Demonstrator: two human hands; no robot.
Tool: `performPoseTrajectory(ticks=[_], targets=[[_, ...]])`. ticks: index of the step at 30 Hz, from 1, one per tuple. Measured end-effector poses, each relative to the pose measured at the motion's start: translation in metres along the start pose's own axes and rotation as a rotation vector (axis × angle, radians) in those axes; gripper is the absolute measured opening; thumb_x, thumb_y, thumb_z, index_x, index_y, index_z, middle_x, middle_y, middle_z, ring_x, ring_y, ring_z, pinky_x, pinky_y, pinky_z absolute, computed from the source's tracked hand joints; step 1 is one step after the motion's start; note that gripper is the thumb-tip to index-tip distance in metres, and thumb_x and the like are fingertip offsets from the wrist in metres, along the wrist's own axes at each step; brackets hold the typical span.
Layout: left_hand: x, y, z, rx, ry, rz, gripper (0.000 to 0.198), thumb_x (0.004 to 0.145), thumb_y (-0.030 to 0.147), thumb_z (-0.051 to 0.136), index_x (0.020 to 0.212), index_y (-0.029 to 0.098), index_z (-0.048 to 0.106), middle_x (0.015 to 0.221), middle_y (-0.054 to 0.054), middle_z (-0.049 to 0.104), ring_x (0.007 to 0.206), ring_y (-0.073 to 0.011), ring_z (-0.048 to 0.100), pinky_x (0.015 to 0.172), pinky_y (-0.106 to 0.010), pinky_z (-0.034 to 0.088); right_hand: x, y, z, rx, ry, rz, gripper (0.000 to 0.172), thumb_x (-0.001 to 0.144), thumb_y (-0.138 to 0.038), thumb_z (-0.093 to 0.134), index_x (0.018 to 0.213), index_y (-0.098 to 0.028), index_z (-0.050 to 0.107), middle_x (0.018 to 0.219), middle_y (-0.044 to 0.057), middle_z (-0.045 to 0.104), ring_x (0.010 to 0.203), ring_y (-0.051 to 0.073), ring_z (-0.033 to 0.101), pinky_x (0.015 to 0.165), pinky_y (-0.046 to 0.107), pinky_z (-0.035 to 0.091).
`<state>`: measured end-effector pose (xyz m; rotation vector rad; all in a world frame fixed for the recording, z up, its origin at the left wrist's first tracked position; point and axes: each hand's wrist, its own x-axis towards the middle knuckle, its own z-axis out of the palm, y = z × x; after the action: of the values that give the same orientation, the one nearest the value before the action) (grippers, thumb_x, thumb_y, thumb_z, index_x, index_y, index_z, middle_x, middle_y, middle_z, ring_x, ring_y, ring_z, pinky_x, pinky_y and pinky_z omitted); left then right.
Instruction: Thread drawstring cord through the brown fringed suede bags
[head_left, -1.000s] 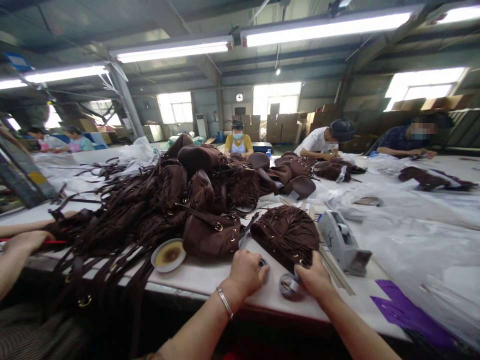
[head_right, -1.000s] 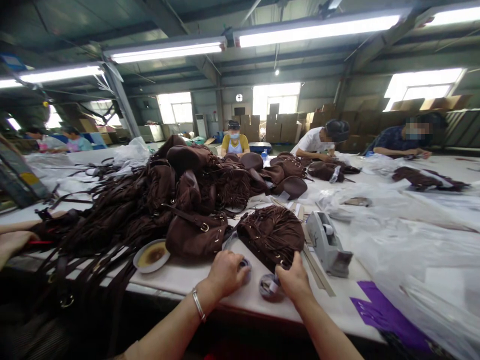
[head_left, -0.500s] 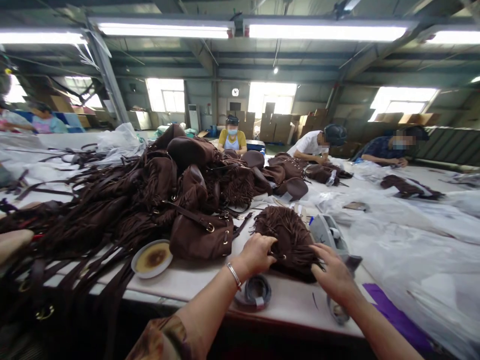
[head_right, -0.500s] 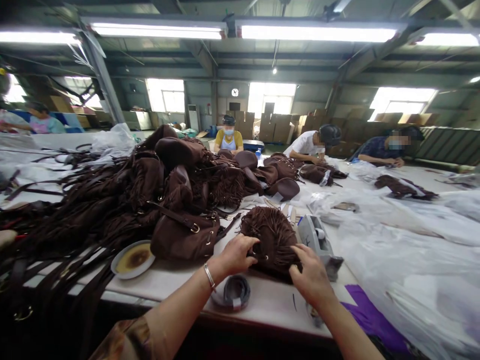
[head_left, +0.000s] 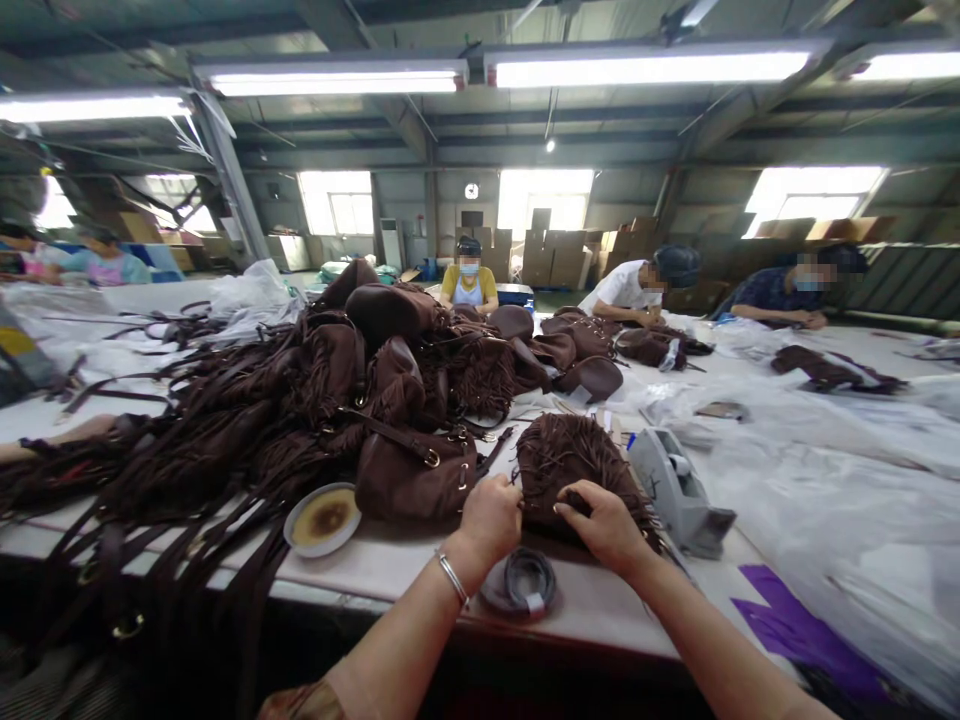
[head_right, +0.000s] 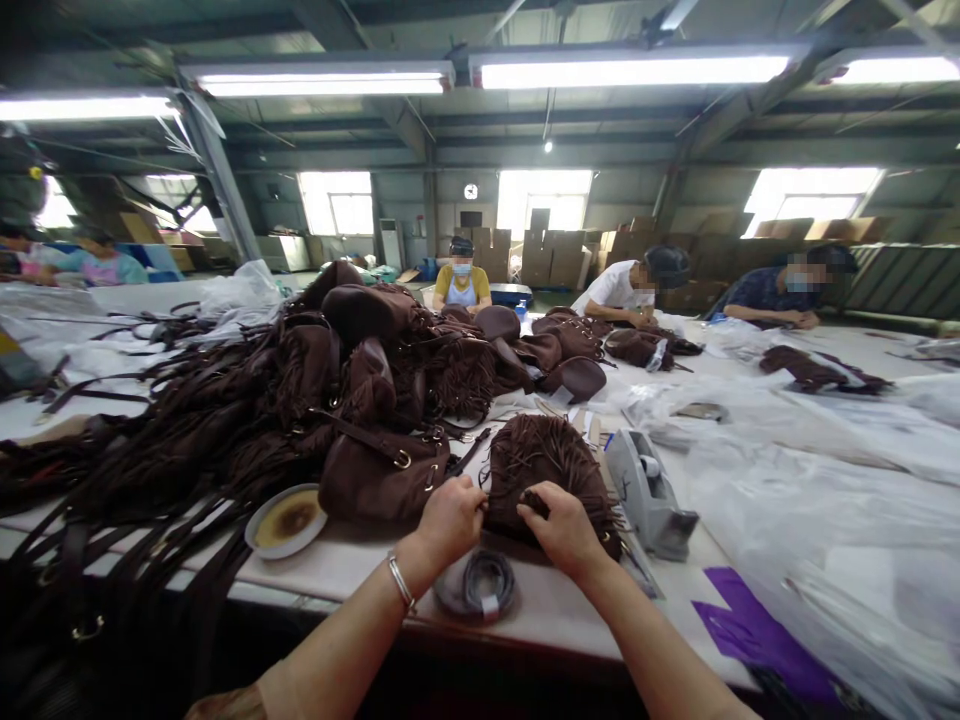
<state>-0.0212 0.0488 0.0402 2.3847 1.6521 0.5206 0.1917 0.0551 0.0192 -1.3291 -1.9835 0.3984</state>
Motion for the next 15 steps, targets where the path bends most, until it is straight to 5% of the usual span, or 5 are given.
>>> performPoseTrajectory(ticks=[4,7,9,12,15], targets=[[-0.002,0.005,-0.014,0.083,0.114,-0.013,0.019,0.085,0.017,0.055,0.094,0.015,0.072,0.108,-0.016,0.063,0.102,-0.0277,0.059,0.090,-0.039,0.050,-0.045,0.006,-0.010,-0.035,0.161,-0.232,0.013,0.091,-0.023,0.058,0.097,-0.022,0.070,0.100,0.008,0.068,0.092,0.020,0.067,0.083,0.030,0.055],[-0.021,0.029,-0.017,-0.048,0.315,0.060,0.031,0.084,0.016,0.057,0.114,0.017,0.067,0.126,-0.016,0.057,0.119,-0.0294,0.051,0.102,-0.042,0.044,-0.074,0.007,-0.010,-0.124,0.279,-0.284,0.025,0.090,-0.015,0.057,0.109,-0.023,0.070,0.105,0.009,0.066,0.096,0.020,0.066,0.086,0.030,0.056],[-0.037,0.049,-0.013,-0.231,0.317,0.079,0.025,0.089,0.021,0.053,0.109,0.018,0.067,0.115,-0.014,0.062,0.111,-0.0277,0.055,0.100,-0.042,0.045,-0.086,0.005,-0.009,-0.156,0.332,-0.270,0.029,0.089,-0.012,0.057,0.113,-0.023,0.070,0.103,0.009,0.065,0.095,0.020,0.066,0.085,0.031,0.057],[-0.052,0.076,0.005,-0.726,-0.031,-0.088,0.027,0.093,0.040,0.052,0.083,0.019,0.067,0.084,-0.009,0.066,0.083,-0.0228,0.062,0.080,-0.035,0.051,-0.096,-0.002,-0.008,-0.168,0.362,-0.207,0.031,0.088,-0.012,0.055,0.113,-0.023,0.071,0.104,0.011,0.064,0.097,0.022,0.065,0.086,0.034,0.058],[-0.047,0.091,0.031,-1.412,-0.514,-0.545,0.049,0.093,0.061,0.045,0.076,0.018,0.062,0.070,-0.006,0.063,0.064,-0.0197,0.062,0.059,-0.030,0.050,-0.101,-0.009,-0.007,-0.147,0.356,-0.190,0.034,0.087,-0.010,0.050,0.111,-0.022,0.072,0.106,0.013,0.064,0.100,0.023,0.064,0.088,0.038,0.058]])
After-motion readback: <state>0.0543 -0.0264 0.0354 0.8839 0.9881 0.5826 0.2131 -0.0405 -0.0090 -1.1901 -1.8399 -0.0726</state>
